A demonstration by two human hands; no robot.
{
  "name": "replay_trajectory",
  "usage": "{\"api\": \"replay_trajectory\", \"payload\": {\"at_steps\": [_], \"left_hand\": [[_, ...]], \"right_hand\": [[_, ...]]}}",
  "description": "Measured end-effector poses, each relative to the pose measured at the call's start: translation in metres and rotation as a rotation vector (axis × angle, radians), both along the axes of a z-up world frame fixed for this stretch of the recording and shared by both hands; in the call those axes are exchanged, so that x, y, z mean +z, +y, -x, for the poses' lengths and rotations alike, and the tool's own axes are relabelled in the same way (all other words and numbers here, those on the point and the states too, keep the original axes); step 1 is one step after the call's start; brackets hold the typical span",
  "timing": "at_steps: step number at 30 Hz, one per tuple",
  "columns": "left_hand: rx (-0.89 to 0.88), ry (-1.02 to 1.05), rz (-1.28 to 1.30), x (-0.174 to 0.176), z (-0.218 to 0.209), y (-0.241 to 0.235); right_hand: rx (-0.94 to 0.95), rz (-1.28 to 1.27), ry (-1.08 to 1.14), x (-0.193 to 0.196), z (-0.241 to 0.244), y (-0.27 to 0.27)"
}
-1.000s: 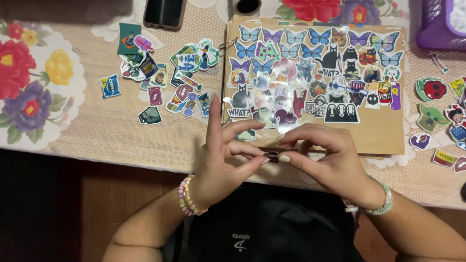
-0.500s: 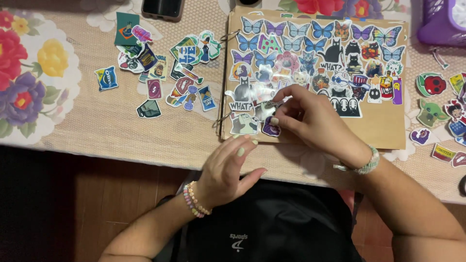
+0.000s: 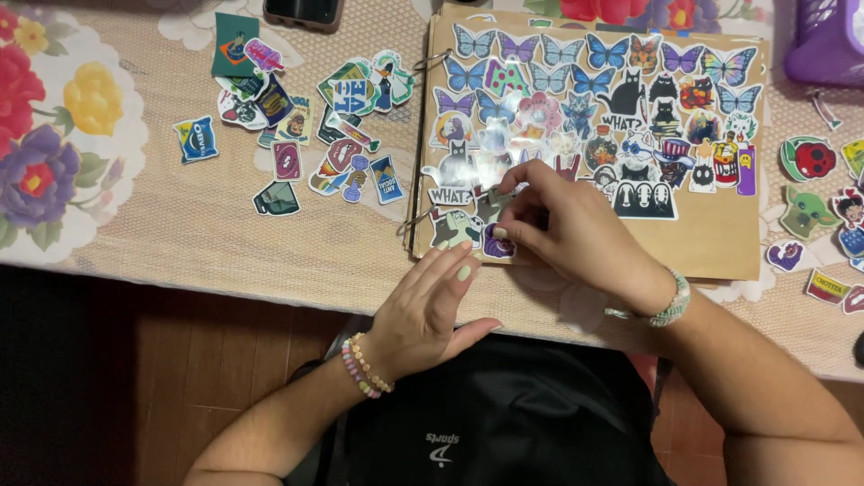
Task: Peeling the backing off various stickers and applying them to a board.
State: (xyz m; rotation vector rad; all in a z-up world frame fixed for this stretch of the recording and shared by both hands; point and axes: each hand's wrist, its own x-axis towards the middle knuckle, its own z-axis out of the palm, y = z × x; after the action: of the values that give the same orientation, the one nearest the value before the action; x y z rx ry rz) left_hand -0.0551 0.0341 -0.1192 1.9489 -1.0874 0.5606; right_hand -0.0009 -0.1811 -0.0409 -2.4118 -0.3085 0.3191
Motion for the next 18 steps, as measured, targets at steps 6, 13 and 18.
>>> {"api": "replay_trajectory", "payload": {"at_steps": [6, 13, 18], "left_hand": [[0.0, 0.008, 0.001, 0.0, 0.0, 0.0], [0.01, 0.03, -0.03, -0.001, 0.002, -0.001], [0.015, 0.051, -0.069, -0.005, 0.004, -0.003]], "right_hand": [[-0.016, 0.031, -0.028, -0.006, 0.002, -0.002], [0.007, 0.099, -0.088, -0.007, 0.008, 0.002], [-0.011, 0.199, -0.469, -0.023, 0.019, 0.001]]}}
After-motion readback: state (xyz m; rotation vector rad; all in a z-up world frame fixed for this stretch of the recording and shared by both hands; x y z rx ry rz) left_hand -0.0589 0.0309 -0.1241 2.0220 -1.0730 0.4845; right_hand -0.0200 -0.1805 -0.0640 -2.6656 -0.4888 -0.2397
